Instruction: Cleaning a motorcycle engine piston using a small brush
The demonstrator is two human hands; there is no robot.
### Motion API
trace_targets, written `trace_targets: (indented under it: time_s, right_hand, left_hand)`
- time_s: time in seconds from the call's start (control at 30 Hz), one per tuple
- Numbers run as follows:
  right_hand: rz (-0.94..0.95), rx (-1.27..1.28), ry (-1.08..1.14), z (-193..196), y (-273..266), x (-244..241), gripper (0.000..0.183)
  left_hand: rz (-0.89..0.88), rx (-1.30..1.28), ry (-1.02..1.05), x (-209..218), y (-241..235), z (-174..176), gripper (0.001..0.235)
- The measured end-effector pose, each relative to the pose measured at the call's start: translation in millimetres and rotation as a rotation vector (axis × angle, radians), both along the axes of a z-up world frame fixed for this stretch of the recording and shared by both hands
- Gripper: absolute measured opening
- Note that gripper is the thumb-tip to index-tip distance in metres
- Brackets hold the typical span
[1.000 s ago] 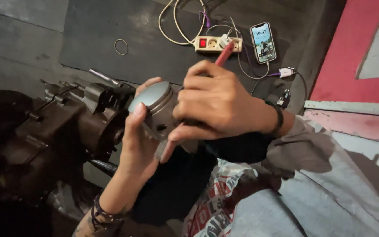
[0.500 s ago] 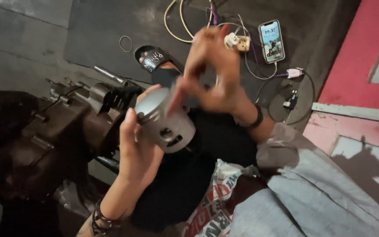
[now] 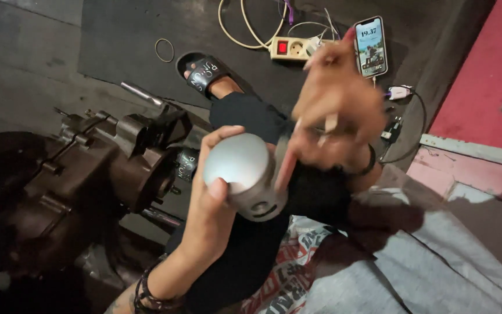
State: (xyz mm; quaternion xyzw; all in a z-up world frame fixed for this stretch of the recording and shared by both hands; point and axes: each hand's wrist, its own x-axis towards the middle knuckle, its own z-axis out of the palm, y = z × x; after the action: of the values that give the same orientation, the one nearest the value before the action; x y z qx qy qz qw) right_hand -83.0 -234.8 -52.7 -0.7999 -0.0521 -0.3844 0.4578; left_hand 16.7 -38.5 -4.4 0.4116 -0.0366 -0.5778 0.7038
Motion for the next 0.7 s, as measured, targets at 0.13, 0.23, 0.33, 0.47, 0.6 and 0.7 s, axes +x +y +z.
trace_targets:
  time_s: [0.13, 0.23, 0.33, 0.47, 0.6, 0.7]
  right_hand:
    - [-0.077, 0.032, -0.128, -2.6, -2.5, 1.6, 0.013]
    - [-0.081, -0.043, -0.142, -4.4, -0.8, 8.1, 0.011]
    - [-0.203, -0.001, -0.184, -23.4, -9.9, 16.4, 0.010]
    - [-0.121, -0.054, -0.278, -10.1, 14.6, 15.2, 0.021]
    - [-0.211, -0.054, -0.278, -15.9, 3.1, 19.9, 0.011]
    - [-0.277, -0.011, -0.268, -19.2, -9.2, 20.5, 0.011]
  left_hand:
    - [-0.154, 0.006, -0.380, 4.4, -9.2, 1.7, 0.096]
    - [-0.104, -0.003, -0.330, 4.9, -15.3, -8.3, 0.095]
    - [-0.066, 0.003, -0.289, 5.5, -16.2, -10.7, 0.093]
    - [-0.125, 0.026, -0.381, 5.9, -16.4, -9.7, 0.094]
    - [-0.133, 0.045, -0.404, 5.9, -19.5, -7.2, 0.095]
    - [-0.070, 0.008, -0.241, 6.2, -17.8, -9.9, 0.084]
